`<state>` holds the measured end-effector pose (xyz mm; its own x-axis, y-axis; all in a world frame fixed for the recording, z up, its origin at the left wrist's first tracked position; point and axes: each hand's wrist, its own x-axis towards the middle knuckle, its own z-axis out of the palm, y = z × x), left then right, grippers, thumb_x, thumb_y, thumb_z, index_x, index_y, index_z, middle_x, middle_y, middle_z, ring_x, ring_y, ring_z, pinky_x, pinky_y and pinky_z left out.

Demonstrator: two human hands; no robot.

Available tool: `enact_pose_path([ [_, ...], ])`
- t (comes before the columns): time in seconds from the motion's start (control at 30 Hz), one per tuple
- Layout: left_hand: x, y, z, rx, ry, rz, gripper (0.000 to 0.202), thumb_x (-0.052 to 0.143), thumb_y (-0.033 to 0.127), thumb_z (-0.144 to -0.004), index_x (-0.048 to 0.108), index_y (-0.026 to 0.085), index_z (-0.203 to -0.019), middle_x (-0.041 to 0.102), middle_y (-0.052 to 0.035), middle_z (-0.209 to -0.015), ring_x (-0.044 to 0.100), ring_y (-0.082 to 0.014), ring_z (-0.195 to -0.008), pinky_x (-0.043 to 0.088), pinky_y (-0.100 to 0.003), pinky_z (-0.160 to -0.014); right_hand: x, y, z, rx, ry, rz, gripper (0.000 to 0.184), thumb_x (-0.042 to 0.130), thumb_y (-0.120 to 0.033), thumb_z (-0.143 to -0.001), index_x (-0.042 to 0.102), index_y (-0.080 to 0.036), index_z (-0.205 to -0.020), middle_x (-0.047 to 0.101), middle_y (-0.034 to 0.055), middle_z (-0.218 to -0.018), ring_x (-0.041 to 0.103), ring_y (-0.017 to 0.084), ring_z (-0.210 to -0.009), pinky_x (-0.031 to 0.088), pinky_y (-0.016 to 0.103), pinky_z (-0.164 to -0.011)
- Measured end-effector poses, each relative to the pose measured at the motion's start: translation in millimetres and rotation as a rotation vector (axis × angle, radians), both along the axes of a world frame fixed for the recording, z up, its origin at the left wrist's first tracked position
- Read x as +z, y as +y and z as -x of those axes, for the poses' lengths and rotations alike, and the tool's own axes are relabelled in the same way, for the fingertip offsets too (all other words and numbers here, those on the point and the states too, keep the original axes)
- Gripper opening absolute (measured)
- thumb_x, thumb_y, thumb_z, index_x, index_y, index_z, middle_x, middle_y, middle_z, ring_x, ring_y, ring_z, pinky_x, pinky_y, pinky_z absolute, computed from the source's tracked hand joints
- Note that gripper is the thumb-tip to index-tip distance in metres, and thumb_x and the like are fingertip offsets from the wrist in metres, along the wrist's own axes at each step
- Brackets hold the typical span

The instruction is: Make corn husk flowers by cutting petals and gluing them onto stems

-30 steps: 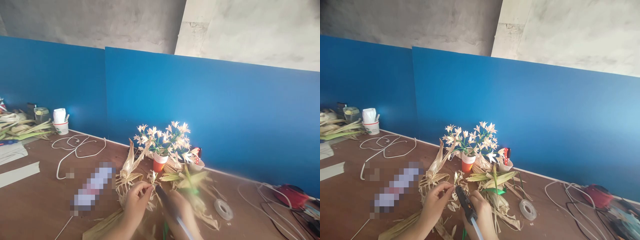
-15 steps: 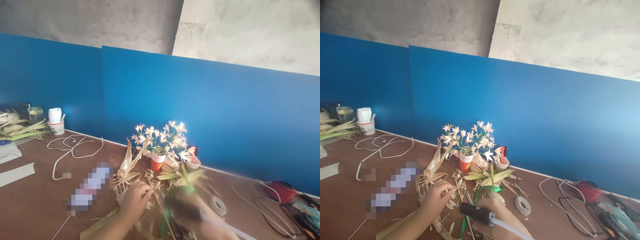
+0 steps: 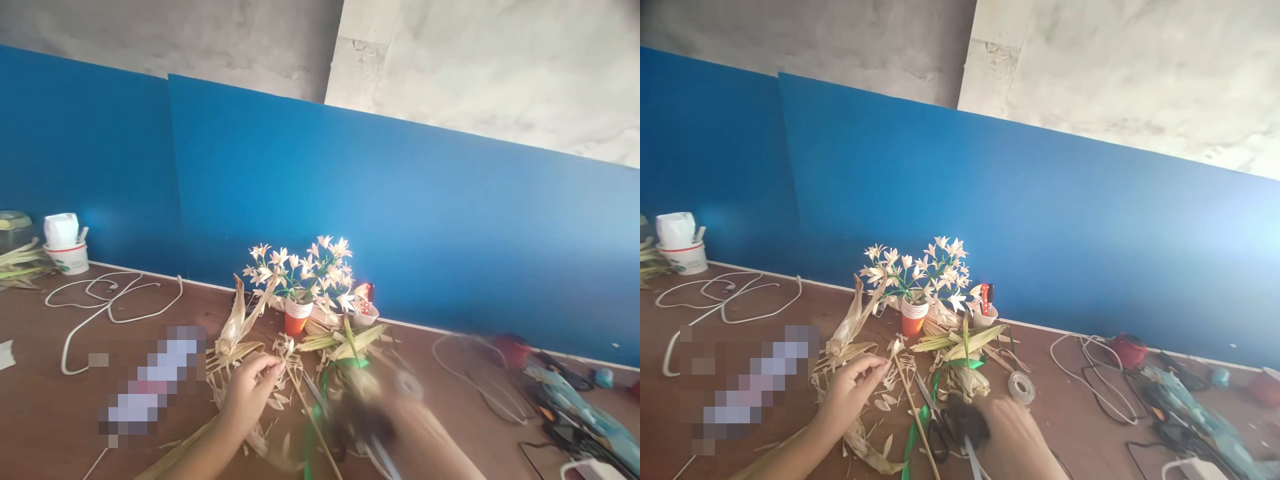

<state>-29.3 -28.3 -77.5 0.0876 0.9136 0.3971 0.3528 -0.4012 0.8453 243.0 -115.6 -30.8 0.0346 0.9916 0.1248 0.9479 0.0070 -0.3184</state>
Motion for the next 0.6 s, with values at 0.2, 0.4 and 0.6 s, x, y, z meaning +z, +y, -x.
enact_pose_path([
  [0.2,-1.6,4,3,0.130,-0.223,0.044,0.027,0.062,0.043,-0.078,0.073,0.019,-0.079,0.074,-0.0054,-0.073,0.067,-0.0200,-0.063,0.053,-0.027,-0.056,-26.5,-4,-67,-0.290,-0.199,0.126,0.029,0.044,-0.019,-0.076,0.060,-0.020,-0.101,0.067,0.0112,-0.098,0.061,0.029,-0.095,0.044,0.035,-0.076],
  [0.4,2.0,4,1,0.159,-0.201,0.022,0.026,0.061,0.042,-0.079,0.073,0.018,-0.079,0.075,-0.0061,-0.078,0.069,-0.0216,-0.070,0.054,-0.028,-0.058,-23.8,-9,-51,-0.394,-0.373,0.309,0.042,0.044,-0.007,-0.080,0.053,-0.009,-0.120,0.061,0.0197,-0.117,0.056,0.033,-0.113,0.043,0.040,-0.083],
  [0.6,2.3,4,0,0.159,-0.199,0.019,0.023,0.062,0.038,-0.079,0.073,0.018,-0.077,0.076,-0.0068,-0.079,0.070,-0.0227,-0.075,0.055,-0.030,-0.064,19.2,18,39,-0.089,-0.181,0.109,0.025,0.045,-0.017,-0.085,0.070,-0.023,-0.084,0.070,0.0081,-0.094,0.063,0.024,-0.094,0.043,0.032,-0.079],
])
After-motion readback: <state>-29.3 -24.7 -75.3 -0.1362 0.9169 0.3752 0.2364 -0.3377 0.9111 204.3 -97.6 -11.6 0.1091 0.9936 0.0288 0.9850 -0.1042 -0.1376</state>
